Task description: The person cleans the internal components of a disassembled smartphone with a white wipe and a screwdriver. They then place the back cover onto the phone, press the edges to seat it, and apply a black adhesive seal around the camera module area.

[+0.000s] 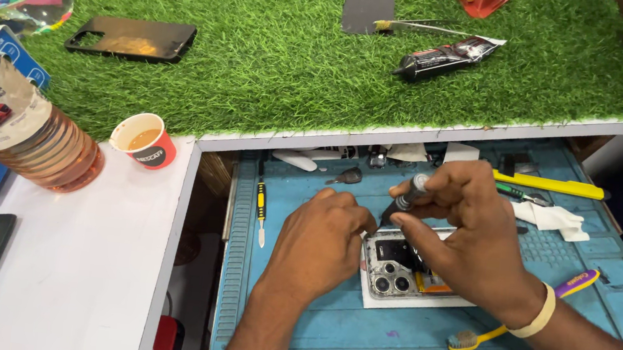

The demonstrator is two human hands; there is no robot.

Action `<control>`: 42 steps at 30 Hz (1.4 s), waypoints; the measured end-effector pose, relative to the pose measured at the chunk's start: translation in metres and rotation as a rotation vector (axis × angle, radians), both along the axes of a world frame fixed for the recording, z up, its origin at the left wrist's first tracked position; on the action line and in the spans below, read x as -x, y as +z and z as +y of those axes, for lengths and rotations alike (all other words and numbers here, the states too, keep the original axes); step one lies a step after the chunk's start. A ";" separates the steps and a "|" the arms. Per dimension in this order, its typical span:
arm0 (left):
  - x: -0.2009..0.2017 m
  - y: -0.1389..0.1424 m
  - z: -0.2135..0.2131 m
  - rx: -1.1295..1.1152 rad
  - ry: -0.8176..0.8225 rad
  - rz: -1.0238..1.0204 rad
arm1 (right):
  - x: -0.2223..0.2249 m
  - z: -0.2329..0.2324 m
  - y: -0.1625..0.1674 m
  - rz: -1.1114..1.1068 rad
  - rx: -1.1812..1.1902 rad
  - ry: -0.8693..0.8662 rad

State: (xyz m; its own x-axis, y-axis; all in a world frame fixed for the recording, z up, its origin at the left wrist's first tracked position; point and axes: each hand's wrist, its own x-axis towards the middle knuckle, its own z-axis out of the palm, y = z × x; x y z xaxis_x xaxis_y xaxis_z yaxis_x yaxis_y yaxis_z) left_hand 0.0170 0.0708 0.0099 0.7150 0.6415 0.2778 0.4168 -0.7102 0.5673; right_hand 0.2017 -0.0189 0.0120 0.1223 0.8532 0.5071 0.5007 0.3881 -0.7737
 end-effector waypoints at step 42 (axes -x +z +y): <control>0.000 -0.002 0.001 0.012 0.256 0.043 | -0.011 0.017 0.004 -0.383 -0.041 0.177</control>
